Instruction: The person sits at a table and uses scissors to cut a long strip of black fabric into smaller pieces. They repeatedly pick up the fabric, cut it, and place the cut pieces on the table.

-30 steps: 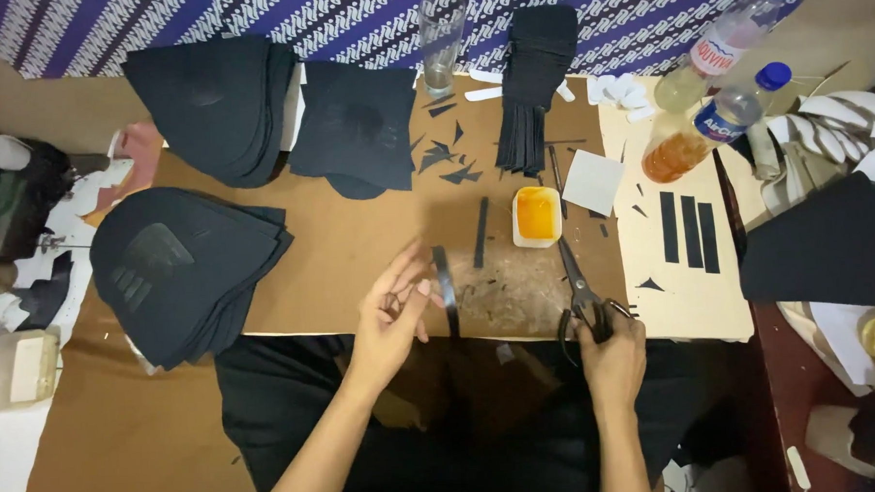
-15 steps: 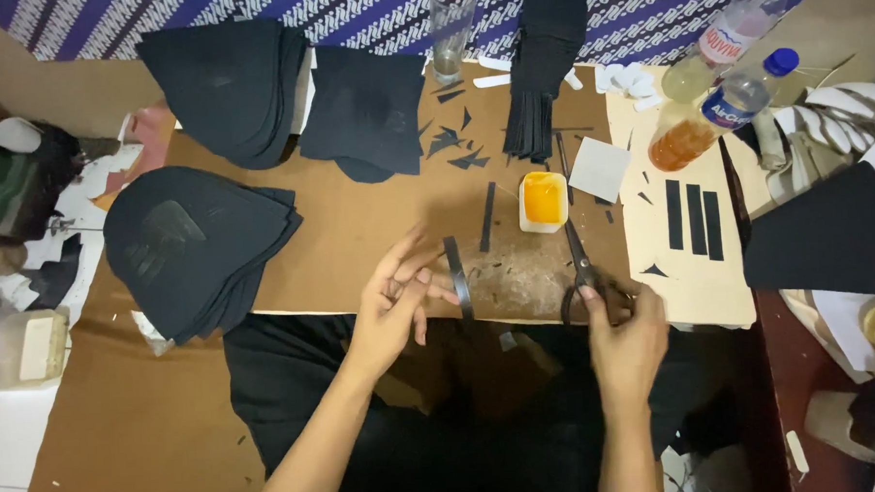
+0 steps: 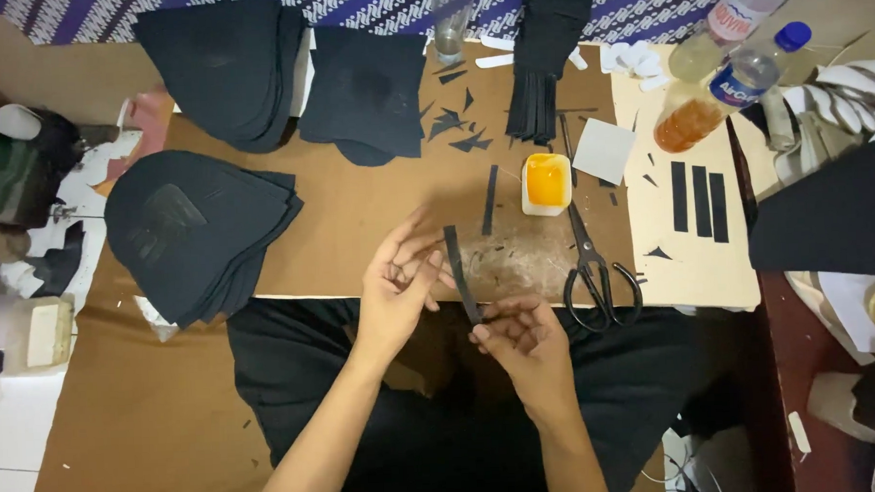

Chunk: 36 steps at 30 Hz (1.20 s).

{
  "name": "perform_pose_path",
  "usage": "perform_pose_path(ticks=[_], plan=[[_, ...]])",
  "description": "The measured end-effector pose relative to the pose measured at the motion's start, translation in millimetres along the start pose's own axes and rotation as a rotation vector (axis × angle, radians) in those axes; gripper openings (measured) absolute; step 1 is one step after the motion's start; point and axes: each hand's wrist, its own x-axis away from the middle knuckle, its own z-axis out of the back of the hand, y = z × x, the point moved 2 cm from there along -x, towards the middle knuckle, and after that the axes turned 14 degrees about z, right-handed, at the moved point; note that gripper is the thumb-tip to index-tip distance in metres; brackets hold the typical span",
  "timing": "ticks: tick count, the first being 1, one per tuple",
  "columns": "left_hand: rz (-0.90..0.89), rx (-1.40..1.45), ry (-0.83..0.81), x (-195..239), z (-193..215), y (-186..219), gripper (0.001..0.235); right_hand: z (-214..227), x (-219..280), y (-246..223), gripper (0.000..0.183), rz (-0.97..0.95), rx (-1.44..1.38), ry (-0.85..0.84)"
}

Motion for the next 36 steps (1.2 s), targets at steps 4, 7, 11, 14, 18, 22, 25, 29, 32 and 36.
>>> perform_pose_path(ticks=[4, 7, 11, 14, 18, 22, 25, 29, 32, 36], plan=[[-0.016, 0.063, 0.036, 0.5, -8.3, -5.4, 0.058, 1.8, 8.3, 0.5, 0.038, 0.007, 0.066, 0.02], [-0.058, -0.021, 0.107, -1.5, -11.3, 3.1, 0.056, 3.1, 13.2, -5.2, 0.046, 0.025, 0.13, 0.067], [-0.075, 0.111, 0.093, -8.4, -11.0, 6.6, 0.051, 3.2, 17.7, -16.1, 0.041, 0.112, 0.157, 0.063], [-0.051, 0.125, 0.147, -11.0, -8.5, 10.1, 0.043, 2.4, 19.1, -24.7, 0.036, 0.196, 0.181, 0.071], [-0.06, 0.12, 0.173, -10.0, -4.3, 14.2, 0.032, 1.1, 19.8, -38.7, 0.027, 0.325, 0.163, 0.107], [-0.072, 0.136, 0.181, -8.0, -2.9, 15.0, 0.031, 4.2, 19.8, -42.5, 0.028, 0.386, 0.19, 0.092], [-0.055, 0.166, 0.174, -7.9, -1.8, 13.9, 0.033, 4.8, 21.1, -42.0, 0.031, 0.389, 0.222, 0.102], [-0.059, 0.224, 0.158, -8.0, -2.3, 17.4, 0.034, 4.5, 22.3, -39.2, 0.034, 0.403, 0.191, 0.096], [-0.052, 0.216, 0.156, -7.3, -3.2, 21.9, 0.035, 4.0, 23.5, -39.0, 0.035, 0.368, 0.217, 0.097], [-0.023, 0.142, 0.151, -5.6, -5.2, 25.3, 0.036, 9.7, 25.1, -29.5, 0.037, 0.257, 0.253, 0.141]])
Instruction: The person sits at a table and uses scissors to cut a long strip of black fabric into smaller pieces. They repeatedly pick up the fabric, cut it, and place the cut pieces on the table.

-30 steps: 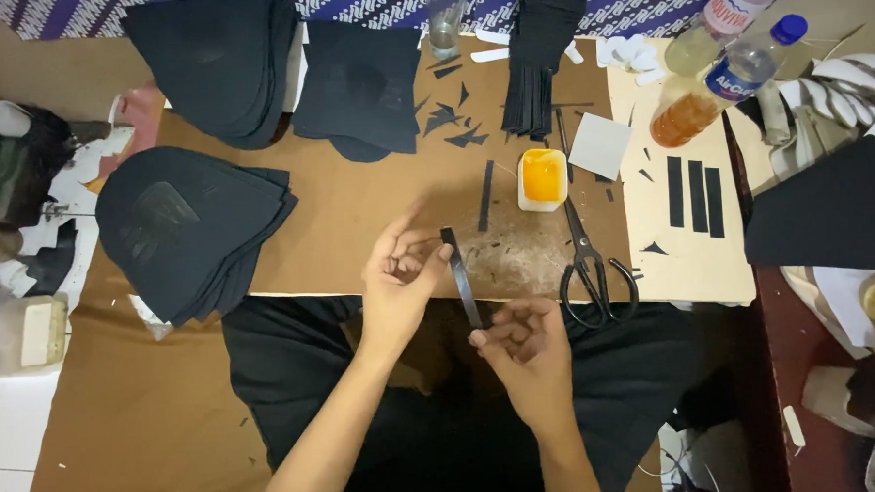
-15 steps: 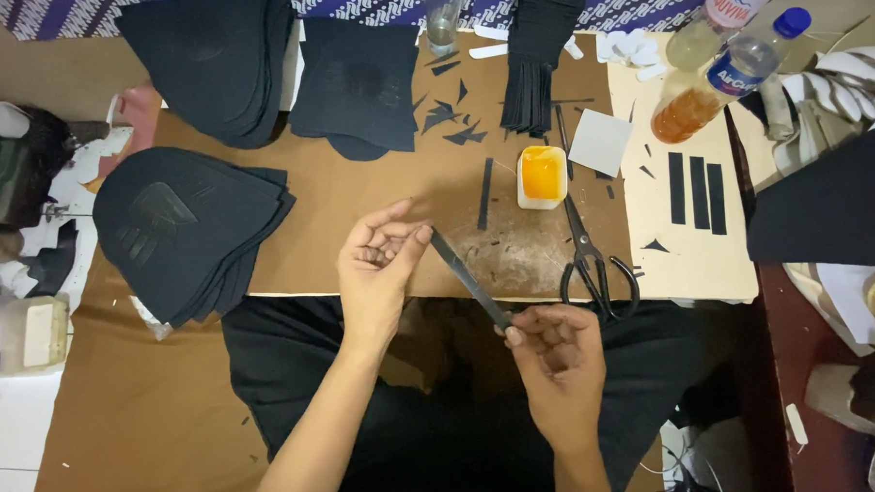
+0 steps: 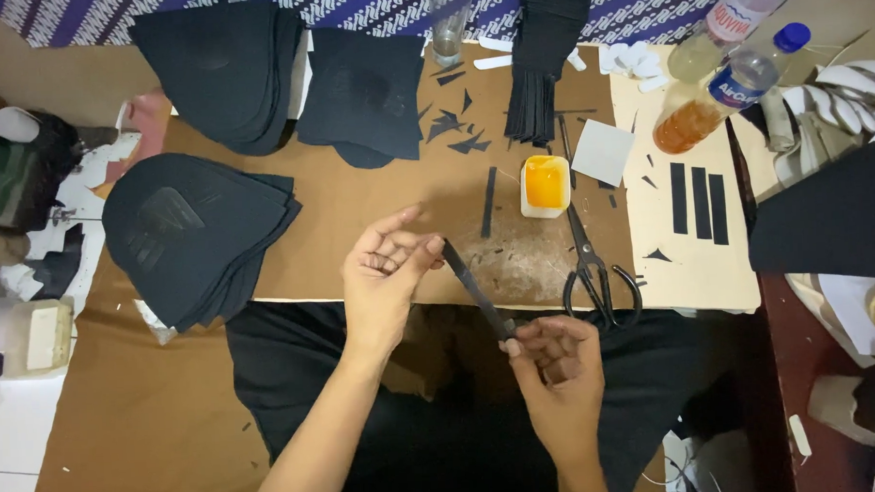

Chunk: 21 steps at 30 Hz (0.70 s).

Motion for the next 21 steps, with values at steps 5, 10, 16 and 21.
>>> perform_pose_path(ticks=[5, 10, 16, 21], plan=[[-0.014, -0.047, 0.049, -2.1, 1.3, 16.5, 0.039, 23.2, 5.9, 27.1, 0.024, -0.166, 0.105, 0.017], [-0.032, -0.023, 0.029, -4.2, 0.1, 21.9, 0.037, 45.2, 13.5, 46.3, 0.018, -0.246, 0.287, 0.031], [0.077, 0.238, -0.061, 10.2, -13.0, -3.2, 0.033, 1.5, 2.5, 19.6, 0.099, -0.329, 0.055, -0.456], [0.223, 0.262, -0.123, 31.2, -7.5, -24.1, 0.035, -16.4, -22.3, 9.3, 0.064, -0.252, -0.717, 0.136]])
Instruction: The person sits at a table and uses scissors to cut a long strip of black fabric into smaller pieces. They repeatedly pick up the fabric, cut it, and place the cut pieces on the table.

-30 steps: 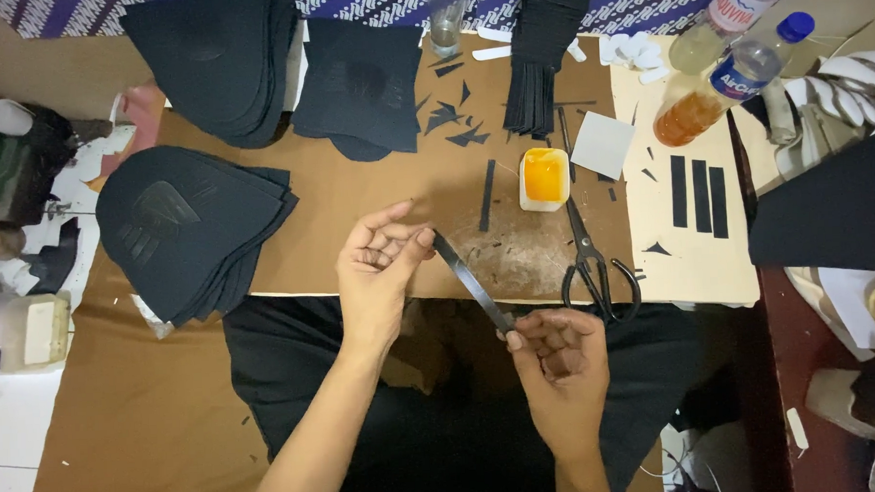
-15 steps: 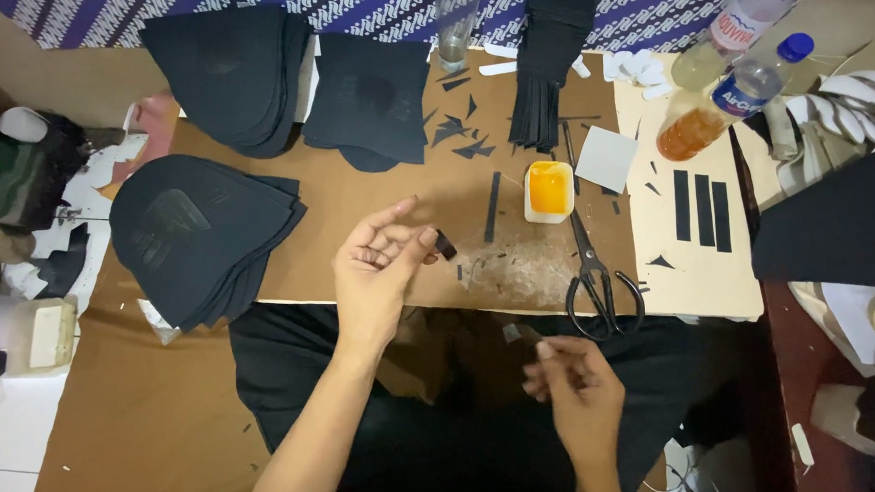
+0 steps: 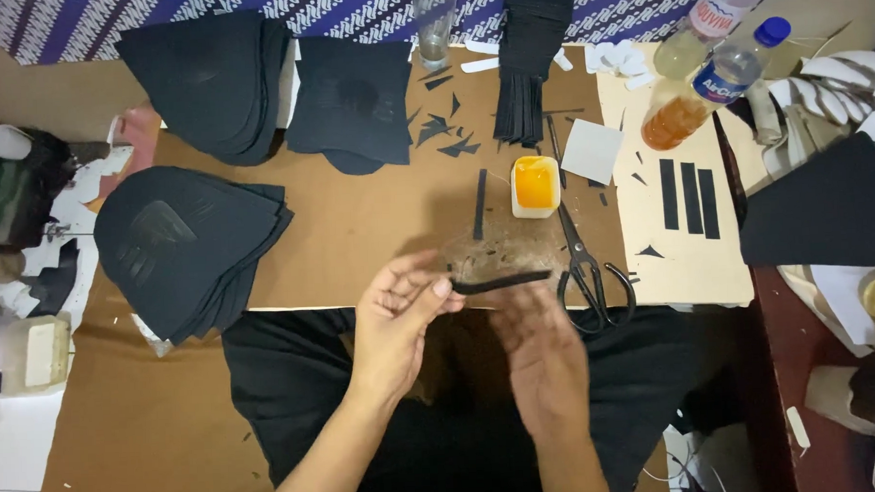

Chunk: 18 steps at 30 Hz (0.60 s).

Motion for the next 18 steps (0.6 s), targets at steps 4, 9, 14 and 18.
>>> perform_pose_path(ticks=[4, 9, 14, 18], plan=[[0.03, 0.001, 0.032, 10.0, 19.1, -11.3, 0.035, -4.9, -13.5, -11.8, 0.027, 0.13, 0.075, 0.204], [0.145, 0.032, 0.073, 19.6, 32.4, -27.6, 0.029, -11.4, -19.4, -16.4, 0.047, 0.262, 0.397, 0.244], [0.22, -0.165, 0.141, 16.4, 45.4, -33.6, 0.033, -24.0, -22.0, -31.0, 0.065, 0.305, 0.456, 0.08], [0.001, -0.275, 0.156, 8.0, 43.0, -27.9, 0.027, -22.5, -20.9, -32.3, 0.088, 0.346, 0.555, -0.192]])
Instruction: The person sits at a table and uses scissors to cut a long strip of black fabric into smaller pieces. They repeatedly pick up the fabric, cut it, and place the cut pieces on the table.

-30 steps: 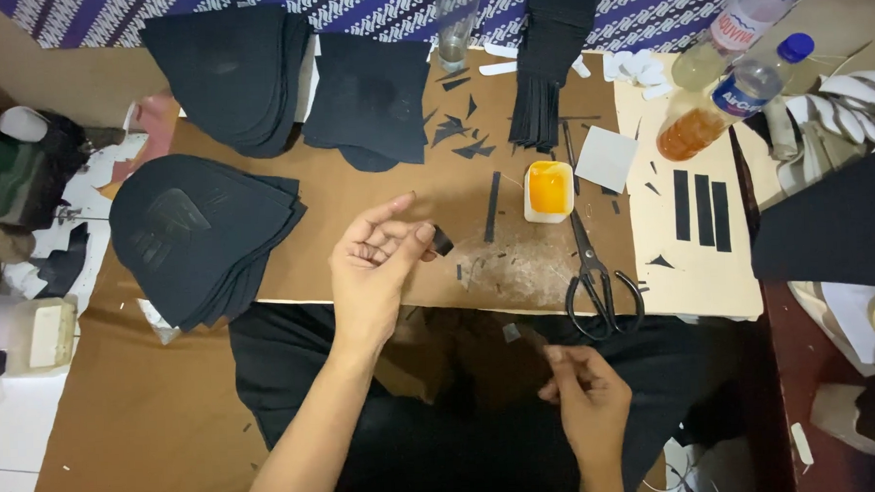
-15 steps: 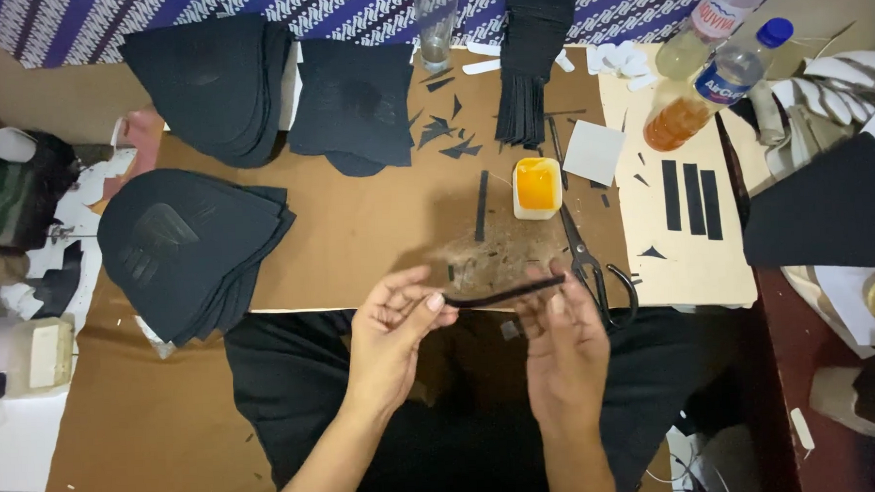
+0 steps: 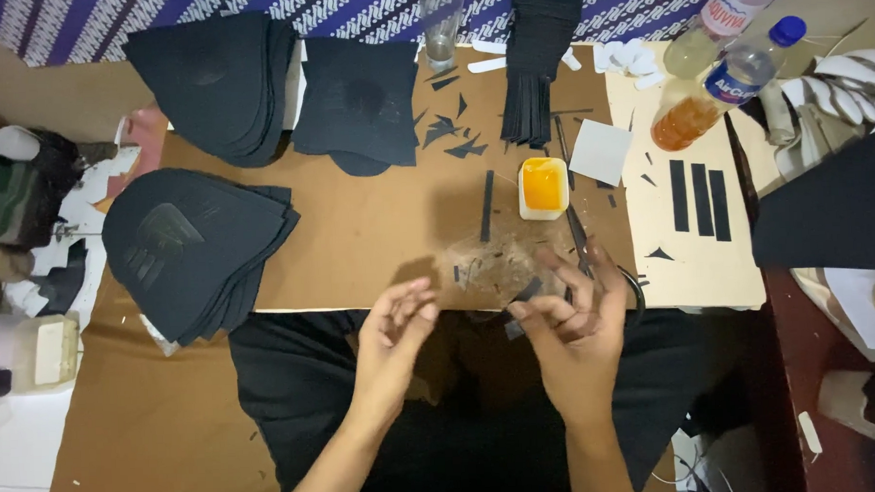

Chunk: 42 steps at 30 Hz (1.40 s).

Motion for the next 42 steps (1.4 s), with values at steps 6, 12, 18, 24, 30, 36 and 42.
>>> perform_pose_path(ticks=[6, 12, 18, 24, 30, 36, 42], plan=[[0.126, -0.368, -0.495, 8.1, -38.3, 52.0, 0.047, -8.3, 8.3, -3.1, 0.088, -0.038, 0.11, -0.053], [0.234, -0.239, -0.5, -13.2, -29.2, 20.8, 0.024, 10.9, -2.5, 3.0, 0.065, 0.195, 0.296, 0.092], [0.119, -0.289, -0.36, -15.9, -18.8, 43.3, 0.022, 90.1, -18.8, 102.0, 0.043, -0.158, 1.207, -0.183], [0.117, -0.355, -0.301, -28.1, -15.5, 43.6, 0.017, 133.4, -1.7, 159.4, 0.059, -0.075, 1.281, -0.308], [0.131, -0.458, -0.22, -42.9, -7.9, 50.0, 0.012, 134.3, -25.4, 142.3, 0.046, -0.419, 1.22, -0.42], [0.156, -0.525, -0.229, -67.7, -1.4, 33.5, 0.014, 147.5, -3.6, 135.1, 0.055, -0.574, 0.846, -0.192], [0.234, -0.759, -0.306, -75.6, -7.9, 47.3, 0.018, 130.8, 87.1, 149.0, 0.036, -0.514, 0.402, -0.124]])
